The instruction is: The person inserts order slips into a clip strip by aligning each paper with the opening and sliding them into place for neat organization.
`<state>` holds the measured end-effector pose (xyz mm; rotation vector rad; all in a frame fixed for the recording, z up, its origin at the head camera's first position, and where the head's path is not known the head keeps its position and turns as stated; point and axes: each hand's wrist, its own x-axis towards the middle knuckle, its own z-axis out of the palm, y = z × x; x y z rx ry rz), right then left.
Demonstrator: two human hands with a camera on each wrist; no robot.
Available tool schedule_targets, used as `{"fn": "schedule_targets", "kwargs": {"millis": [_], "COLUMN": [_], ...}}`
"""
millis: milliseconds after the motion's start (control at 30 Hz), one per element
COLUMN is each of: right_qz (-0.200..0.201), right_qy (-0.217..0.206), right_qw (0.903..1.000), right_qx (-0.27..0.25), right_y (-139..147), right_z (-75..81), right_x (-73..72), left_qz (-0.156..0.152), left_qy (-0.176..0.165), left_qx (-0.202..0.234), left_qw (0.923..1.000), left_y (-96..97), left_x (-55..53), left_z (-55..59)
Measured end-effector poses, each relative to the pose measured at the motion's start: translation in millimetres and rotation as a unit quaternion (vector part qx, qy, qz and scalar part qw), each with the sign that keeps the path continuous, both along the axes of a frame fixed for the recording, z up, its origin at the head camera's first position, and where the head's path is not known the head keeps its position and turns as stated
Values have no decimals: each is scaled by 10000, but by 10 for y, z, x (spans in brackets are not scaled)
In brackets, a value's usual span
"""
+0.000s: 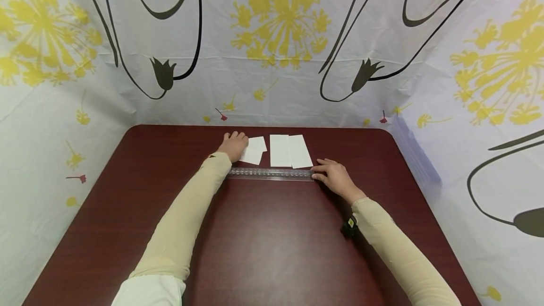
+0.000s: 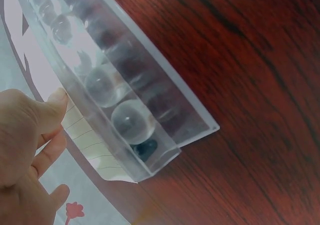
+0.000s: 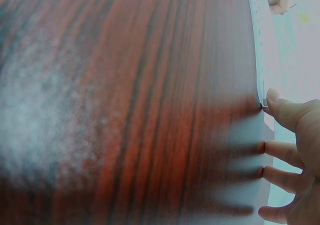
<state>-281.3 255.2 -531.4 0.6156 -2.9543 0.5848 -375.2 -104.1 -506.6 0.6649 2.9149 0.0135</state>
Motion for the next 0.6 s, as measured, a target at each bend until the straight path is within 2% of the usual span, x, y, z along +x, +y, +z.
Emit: {"fn": "schedule_targets", "kwargs": {"millis": [433, 600], "right_qz": [18, 23], "right_qy": [-89, -34], "right_qw": [10000, 10000], "right_qx": [-18, 10], "right_y": [-2, 0], "right_z": [3, 0], "right_x": [4, 9], "left_qz": [-57, -62], "left_qy": [238, 232], "left_qx": [35, 115], "left_qw": [9997, 9996], "left_y": [-16, -7], "left_x": [-11, -13], "left_z": [-59, -57]}}
